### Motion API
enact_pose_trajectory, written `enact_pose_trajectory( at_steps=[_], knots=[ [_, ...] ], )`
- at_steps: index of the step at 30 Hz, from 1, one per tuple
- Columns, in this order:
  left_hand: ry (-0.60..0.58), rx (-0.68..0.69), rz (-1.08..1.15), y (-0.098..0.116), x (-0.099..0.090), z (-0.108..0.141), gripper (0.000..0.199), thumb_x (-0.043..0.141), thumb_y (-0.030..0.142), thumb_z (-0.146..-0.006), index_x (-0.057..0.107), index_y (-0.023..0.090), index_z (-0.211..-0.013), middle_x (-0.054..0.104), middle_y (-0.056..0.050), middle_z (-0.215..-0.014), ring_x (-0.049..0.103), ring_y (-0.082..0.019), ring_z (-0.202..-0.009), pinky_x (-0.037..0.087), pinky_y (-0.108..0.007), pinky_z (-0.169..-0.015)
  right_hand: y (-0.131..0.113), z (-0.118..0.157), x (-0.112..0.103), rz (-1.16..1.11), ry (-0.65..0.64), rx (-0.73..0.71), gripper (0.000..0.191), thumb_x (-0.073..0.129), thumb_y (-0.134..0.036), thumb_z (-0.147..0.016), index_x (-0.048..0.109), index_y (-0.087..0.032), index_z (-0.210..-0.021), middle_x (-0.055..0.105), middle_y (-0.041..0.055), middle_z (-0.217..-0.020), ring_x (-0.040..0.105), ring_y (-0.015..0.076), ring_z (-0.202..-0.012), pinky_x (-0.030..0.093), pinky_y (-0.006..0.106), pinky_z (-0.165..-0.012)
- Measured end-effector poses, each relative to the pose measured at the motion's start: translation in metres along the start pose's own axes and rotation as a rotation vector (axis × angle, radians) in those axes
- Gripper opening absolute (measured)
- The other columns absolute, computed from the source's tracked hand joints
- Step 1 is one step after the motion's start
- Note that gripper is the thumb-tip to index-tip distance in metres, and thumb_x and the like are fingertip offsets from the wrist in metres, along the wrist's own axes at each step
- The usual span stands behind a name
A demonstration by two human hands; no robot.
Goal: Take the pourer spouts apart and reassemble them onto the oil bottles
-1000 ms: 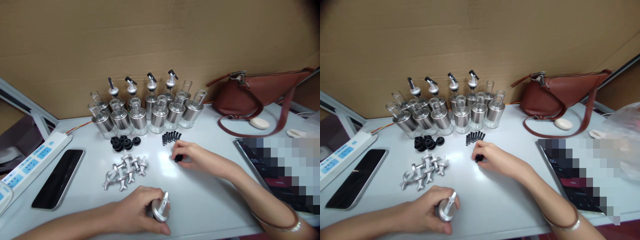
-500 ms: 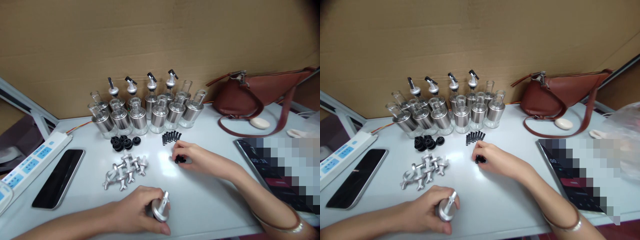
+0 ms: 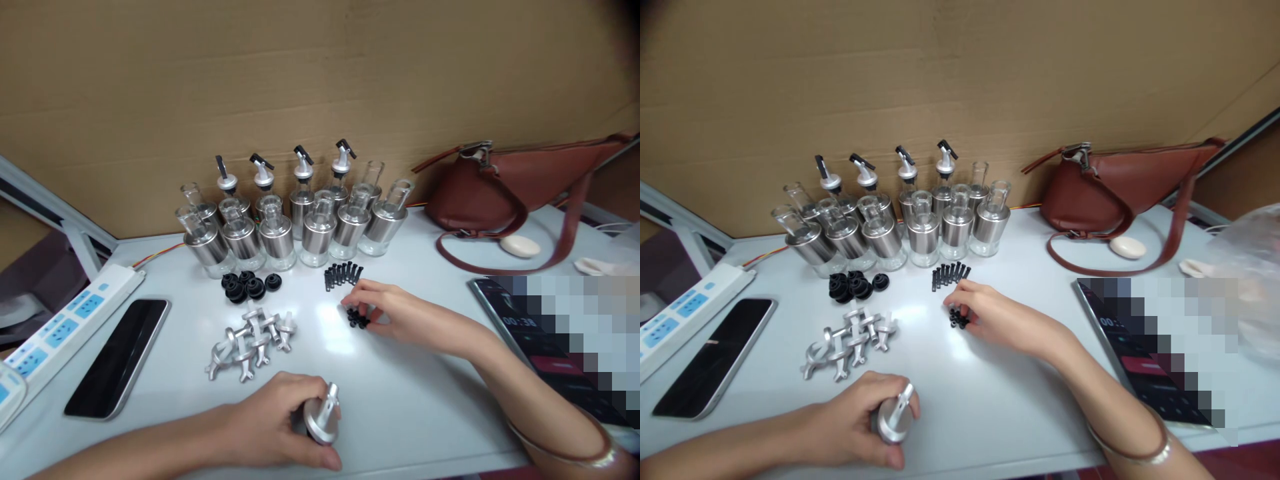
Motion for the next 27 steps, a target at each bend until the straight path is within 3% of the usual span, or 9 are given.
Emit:
enact_pose_trajectory(
  at_steps=[13,27],
  knots=[
    [-0.005,-0.021,-0.004,-0.0008,-0.0006,0.0003,0.06,0.058,0.075,-0.073,0.055,0.015,-0.076,0.043,0.004,-0.065,0.038,-0.01,-0.058,0.029,-0.02,-0.053,0.0005,-0.0025,0.0021,-0.064,0.002,0.021,0.03,0.06,-0.003,-0.074,0.066,-0.017,-0.1,0.059,0.0058,-0.099,0.059,0.0175,-0.084,0.046,0.026,-0.07],
    [0.002,-0.006,-0.002,0.0,-0.0003,-0.0001,0.06,0.058,0.075,-0.074,0.054,0.015,-0.076,0.041,0.005,-0.064,0.037,-0.01,-0.057,0.03,-0.02,-0.054,0.0019,-0.0024,0.0045,-0.033,-0.02,0.03,0.023,0.062,-0.009,-0.079,0.064,-0.016,-0.101,0.055,0.0053,-0.096,0.055,0.0173,-0.081,0.044,0.027,-0.072]
  ],
)
Point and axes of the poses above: each hand's wrist, its own z-axis away from the middle knuckle, its own x-axis out of the palm, y = z × x, the point moved 6 cm from there along -z, towards the middle knuckle
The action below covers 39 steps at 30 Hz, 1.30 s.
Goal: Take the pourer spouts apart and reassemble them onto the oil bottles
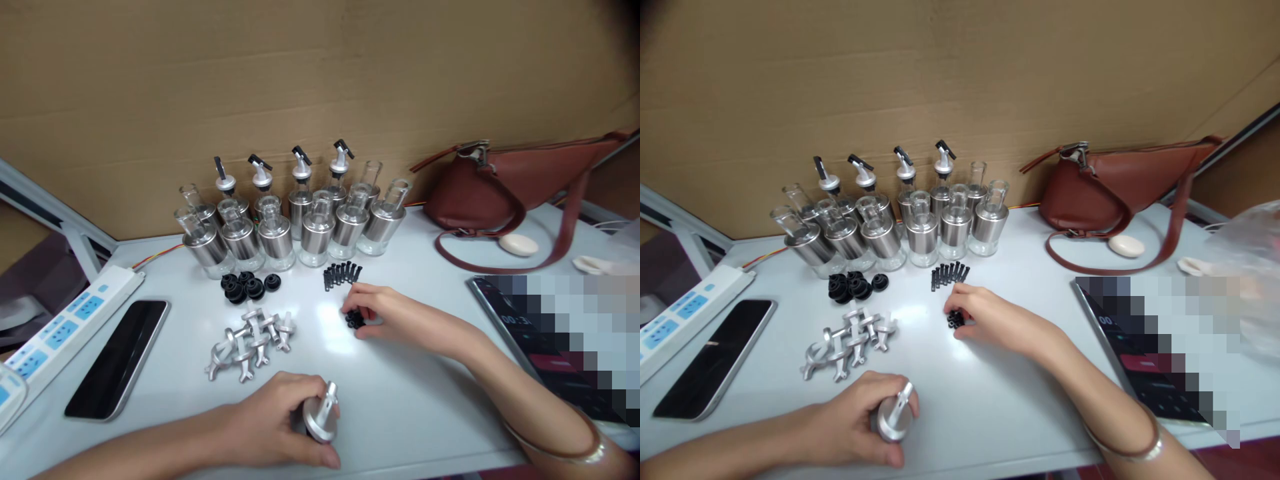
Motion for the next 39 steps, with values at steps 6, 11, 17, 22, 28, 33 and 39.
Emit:
enact_pose_trajectory(
  at_steps=[6,11,17,22,28,33,39],
  knots=[
    [-0.01,-0.005,0.002,0.0,0.001,0.0,0.06,0.057,0.075,-0.074,0.052,0.016,-0.074,0.041,0.004,-0.064,0.037,-0.01,-0.057,0.029,-0.02,-0.053,-0.003,0.002,-0.001,0.01,-0.022,0.012,0.019,0.062,-0.006,-0.076,0.066,-0.016,-0.091,0.057,0.0045,-0.09,0.054,0.0165,-0.076,0.042,0.025,-0.066],
    [-0.009,-0.012,-0.003,0.0,0.001,0.0,0.061,0.057,0.077,-0.073,0.053,0.015,-0.075,0.041,0.004,-0.065,0.037,-0.009,-0.057,0.029,-0.019,-0.052,-0.002,0.003,-0.001,0.042,-0.034,0.033,0.021,0.064,-0.009,-0.076,0.066,-0.017,-0.096,0.058,0.0044,-0.091,0.055,0.0177,-0.078,0.043,0.027,-0.069],
    [-0.003,0.017,-0.001,0.001,0.0,0.001,0.061,0.056,0.076,-0.075,0.055,0.015,-0.077,0.041,0.005,-0.064,0.036,-0.009,-0.056,0.029,-0.019,-0.052,-0.005,0.004,0.0,-0.01,-0.036,-0.018,0.027,0.069,-0.015,-0.077,0.067,-0.019,-0.104,0.054,0.0071,-0.112,0.055,0.0222,-0.104,0.043,0.033,-0.092],
    [-0.005,0.008,0.004,-0.001,0.0,0.001,0.062,0.056,0.076,-0.074,0.056,0.014,-0.078,0.041,0.005,-0.063,0.036,-0.009,-0.056,0.028,-0.019,-0.051,-0.008,0.004,0.003,-0.022,-0.061,-0.061,0.02,0.067,-0.012,-0.078,0.07,-0.019,-0.096,0.055,0.0061,-0.106,0.056,0.0212,-0.1,0.043,0.032,-0.089],
    [-0.001,0.009,0.008,-0.002,0.001,0.0,0.062,0.056,0.076,-0.074,0.058,0.014,-0.079,0.041,0.004,-0.064,0.037,-0.009,-0.056,0.029,-0.019,-0.052,-0.005,0.005,0.0,-0.037,-0.07,-0.036,0.018,0.067,-0.011,-0.077,0.07,-0.019,-0.092,0.058,0.0045,-0.099,0.058,0.0205,-0.094,0.044,0.031,-0.085],
    [-0.003,0.018,-0.018,-0.001,-0.001,0.001,0.062,0.055,0.076,-0.075,0.058,0.014,-0.079,0.043,0.004,-0.065,0.038,-0.01,-0.058,0.03,-0.019,-0.053,-0.003,0.008,-0.003,-0.04,-0.069,0.017,0.034,0.065,-0.004,-0.072,0.065,-0.018,-0.103,0.058,0.0055,-0.108,0.059,0.0208,-0.097,0.045,0.032,-0.087],
    [-0.003,0.009,-0.002,-0.002,-0.001,0.001,0.063,0.056,0.077,-0.074,0.059,0.014,-0.08,0.042,0.004,-0.065,0.037,-0.009,-0.057,0.029,-0.019,-0.052,0.005,0.006,-0.002,-0.027,-0.018,-0.031,0.04,0.059,0.001,-0.072,0.065,-0.018,-0.107,0.06,0.0055,-0.104,0.061,0.02,-0.093,0.046,0.031,-0.083]
  ],
)
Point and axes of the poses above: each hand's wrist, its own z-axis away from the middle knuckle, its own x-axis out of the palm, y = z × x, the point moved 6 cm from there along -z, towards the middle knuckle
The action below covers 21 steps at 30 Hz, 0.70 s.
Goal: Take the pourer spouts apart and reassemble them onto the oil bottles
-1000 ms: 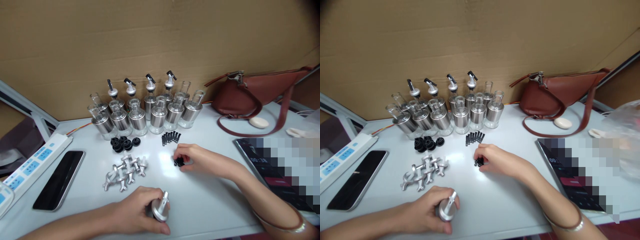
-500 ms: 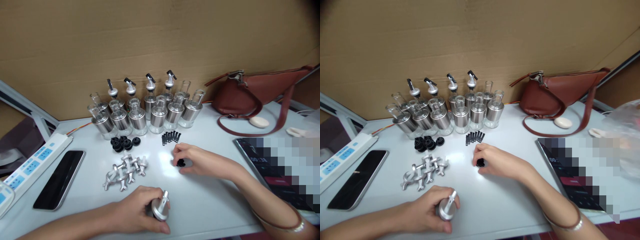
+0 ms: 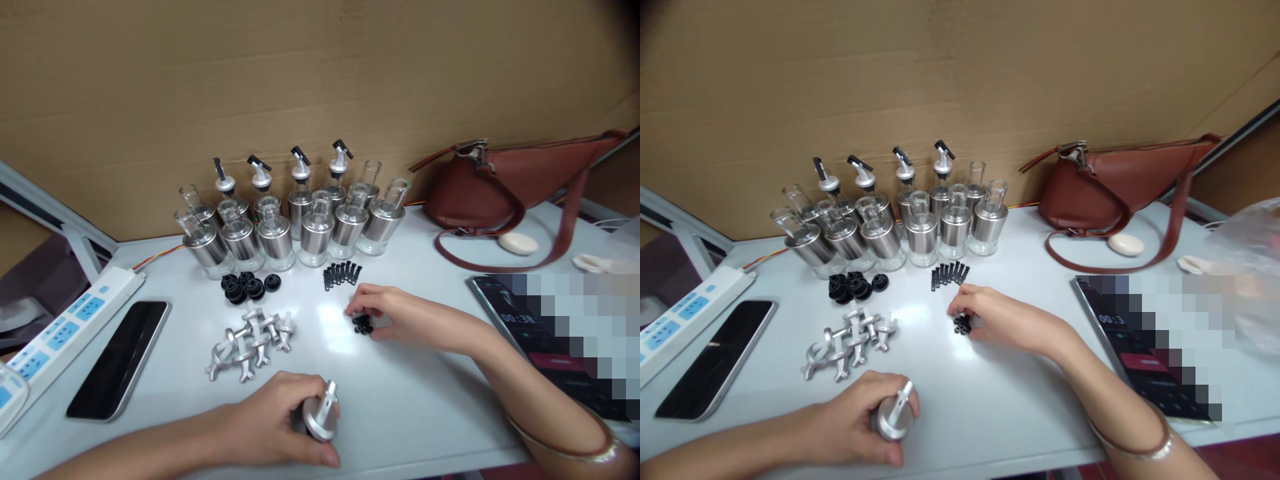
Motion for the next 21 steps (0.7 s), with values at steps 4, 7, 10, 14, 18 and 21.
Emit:
enact_pose_trajectory(
  at_steps=[4,7,10,14,18,21],
  knots=[
    [-0.001,-0.027,0.019,-0.001,0.001,0.0,0.063,0.057,0.077,-0.072,0.059,0.014,-0.079,0.043,0.004,-0.065,0.037,-0.009,-0.057,0.029,-0.019,-0.052,0.001,-0.002,0.001,0.003,0.021,-0.025,0.041,0.057,0.003,-0.07,0.066,-0.018,-0.104,0.061,0.0049,-0.101,0.061,0.0196,-0.09,0.047,0.03,-0.08],
    [-0.001,-0.028,0.003,0.0,0.0,0.0,0.063,0.057,0.077,-0.072,0.059,0.014,-0.078,0.042,0.004,-0.065,0.037,-0.01,-0.057,0.029,-0.019,-0.053,-0.002,-0.002,0.0,0.007,0.015,-0.006,0.038,0.056,0.003,-0.07,0.065,-0.017,-0.101,0.06,0.0056,-0.101,0.061,0.0198,-0.09,0.046,0.03,-0.08],
    [0.0,-0.024,-0.006,0.0,-0.001,0.0,0.063,0.056,0.078,-0.073,0.058,0.015,-0.078,0.042,0.004,-0.064,0.037,-0.01,-0.057,0.03,-0.02,-0.053,-0.006,0.0,0.0,0.006,-0.018,0.029,0.032,0.061,-0.002,-0.072,0.065,-0.017,-0.1,0.059,0.0064,-0.103,0.059,0.0212,-0.094,0.046,0.032,-0.084],
    [-0.005,-0.022,0.004,-0.001,0.0,0.0,0.064,0.056,0.078,-0.073,0.058,0.014,-0.079,0.042,0.004,-0.065,0.036,-0.009,-0.056,0.03,-0.02,-0.053,-0.008,0.0,0.002,0.006,-0.057,0.05,0.033,0.066,-0.01,-0.073,0.065,-0.018,-0.105,0.056,0.007,-0.108,0.057,0.0225,-0.098,0.045,0.033,-0.087],
    [-0.009,-0.03,0.012,-0.003,0.001,0.0,0.065,0.056,0.078,-0.072,0.059,0.014,-0.081,0.042,0.004,-0.065,0.036,-0.009,-0.056,0.029,-0.019,-0.052,-0.01,0.0,0.003,0.0,-0.06,0.003,0.023,0.062,-0.012,-0.079,0.067,-0.019,-0.101,0.057,0.0068,-0.106,0.057,0.0218,-0.099,0.044,0.033,-0.088],
    [-0.009,-0.037,0.023,-0.002,0.001,0.0,0.064,0.057,0.078,-0.072,0.059,0.014,-0.082,0.042,0.005,-0.065,0.036,-0.009,-0.056,0.029,-0.019,-0.051,-0.009,0.0,0.003,0.001,-0.056,-0.003,0.018,0.06,-0.013,-0.081,0.068,-0.019,-0.097,0.058,0.0067,-0.103,0.058,0.0215,-0.097,0.044,0.033,-0.088]
  ],
)
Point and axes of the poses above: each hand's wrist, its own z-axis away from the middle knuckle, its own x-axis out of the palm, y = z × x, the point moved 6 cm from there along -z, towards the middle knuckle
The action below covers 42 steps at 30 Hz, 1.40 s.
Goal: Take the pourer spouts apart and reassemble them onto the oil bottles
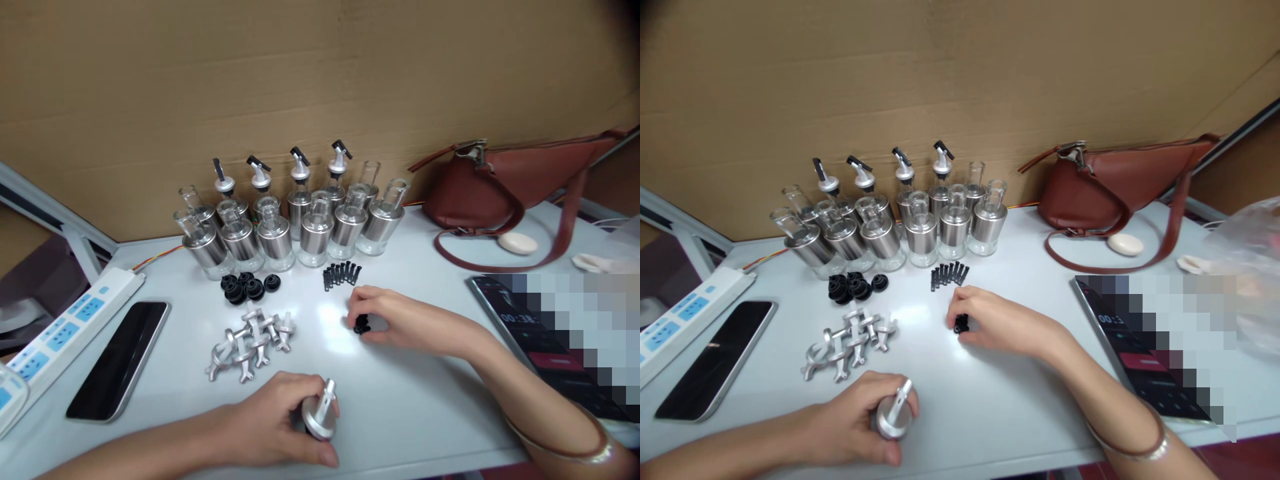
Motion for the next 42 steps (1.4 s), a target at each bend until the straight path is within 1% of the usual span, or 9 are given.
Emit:
enact_pose_trajectory(
  at_steps=[4,8,11,14,17,24,31,38,42],
  knots=[
    [-0.022,-0.044,0.037,0.001,0.0,0.0,0.066,0.053,0.08,-0.072,0.055,0.015,-0.084,0.044,0.004,-0.065,0.037,-0.01,-0.057,0.028,-0.02,-0.051,-0.003,0.0,-0.003,0.002,0.031,-0.015,0.016,0.063,-0.017,-0.081,0.067,-0.019,-0.096,0.057,0.0068,-0.104,0.058,0.0214,-0.095,0.045,0.034,-0.087],
    [-0.019,-0.04,0.041,0.001,-0.001,0.001,0.068,0.047,0.083,-0.073,0.051,0.016,-0.079,0.042,0.004,-0.065,0.035,-0.011,-0.058,0.027,-0.022,-0.053,-0.02,0.0,-0.01,0.001,0.219,-0.087,0.02,0.062,-0.035,-0.088,0.063,-0.017,-0.097,0.056,0.0085,-0.104,0.057,0.0211,-0.092,0.046,0.036,-0.085],
    [-0.015,-0.024,0.049,0.0,-0.002,0.001,0.068,0.045,0.084,-0.073,0.05,0.016,-0.079,0.043,0.004,-0.066,0.035,-0.011,-0.058,0.027,-0.022,-0.053,-0.045,0.003,-0.008,-0.003,0.36,-0.283,0.031,0.053,-0.044,-0.094,0.062,-0.015,-0.098,0.058,0.0096,-0.098,0.056,0.0203,-0.089,0.046,0.034,-0.081],
    [-0.016,-0.014,0.096,-0.002,-0.002,0.001,0.067,0.043,0.082,-0.075,0.049,0.016,-0.083,0.046,0.002,-0.069,0.038,-0.011,-0.06,0.029,-0.023,-0.055,-0.069,0.007,0.005,-0.004,0.374,-0.508,0.044,0.045,-0.053,-0.095,0.063,-0.013,-0.098,0.06,0.01,-0.093,0.055,0.0189,-0.084,0.045,0.031,-0.077],
    [-0.02,-0.019,0.117,-0.002,-0.001,0.0,0.067,0.045,0.082,-0.075,0.05,0.016,-0.083,0.047,0.002,-0.069,0.04,-0.012,-0.061,0.031,-0.023,-0.056,-0.081,0.006,0.018,0.03,0.343,-0.577,0.044,0.038,-0.047,-0.1,0.063,-0.013,-0.089,0.061,0.0079,-0.084,0.052,0.0168,-0.076,0.043,0.029,-0.072],
    [-0.001,0.007,0.121,-0.001,-0.001,-0.001,0.067,0.042,0.083,-0.075,0.048,0.017,-0.078,0.049,0.001,-0.065,0.043,-0.011,-0.057,0.034,-0.021,-0.053,-0.082,0.002,0.036,0.095,0.215,-0.523,0.046,0.023,-0.037,-0.102,0.055,-0.017,-0.076,0.059,0.0038,-0.067,0.05,0.0155,-0.062,0.042,0.03,-0.068],
    [0.036,-0.001,0.243,-0.005,-0.002,-0.001,0.068,0.037,0.082,-0.079,0.049,0.015,-0.083,0.053,0.0,-0.058,0.05,-0.012,-0.05,0.042,-0.023,-0.054,-0.085,0.007,0.027,0.218,0.462,-0.624,0.055,0.019,-0.039,-0.104,0.056,-0.017,-0.07,0.055,0.0016,-0.059,0.044,0.0146,-0.055,0.037,0.028,-0.059],
    [0.171,-0.137,0.21,-0.011,0.001,0.009,0.066,0.028,0.083,-0.08,0.043,0.02,-0.071,0.039,0.007,-0.042,0.034,-0.009,-0.035,0.03,-0.02,-0.04,-0.087,0.011,0.024,0.337,0.566,-0.665,0.048,0.029,-0.037,-0.104,0.057,-0.016,-0.071,0.054,0.0005,-0.059,0.041,0.0139,-0.056,0.033,0.028,-0.058],
    [0.163,-0.085,0.255,-0.003,0.004,0.011,0.066,0.027,0.078,-0.085,0.05,0.017,-0.081,0.043,0.006,-0.045,0.036,-0.009,-0.039,0.034,-0.021,-0.046,-0.091,0.016,0.021,0.395,0.611,-0.744,0.038,0.038,-0.029,-0.103,0.06,-0.015,-0.076,0.059,0.0018,-0.065,0.047,0.0138,-0.061,0.035,0.029,-0.059]
  ],
)
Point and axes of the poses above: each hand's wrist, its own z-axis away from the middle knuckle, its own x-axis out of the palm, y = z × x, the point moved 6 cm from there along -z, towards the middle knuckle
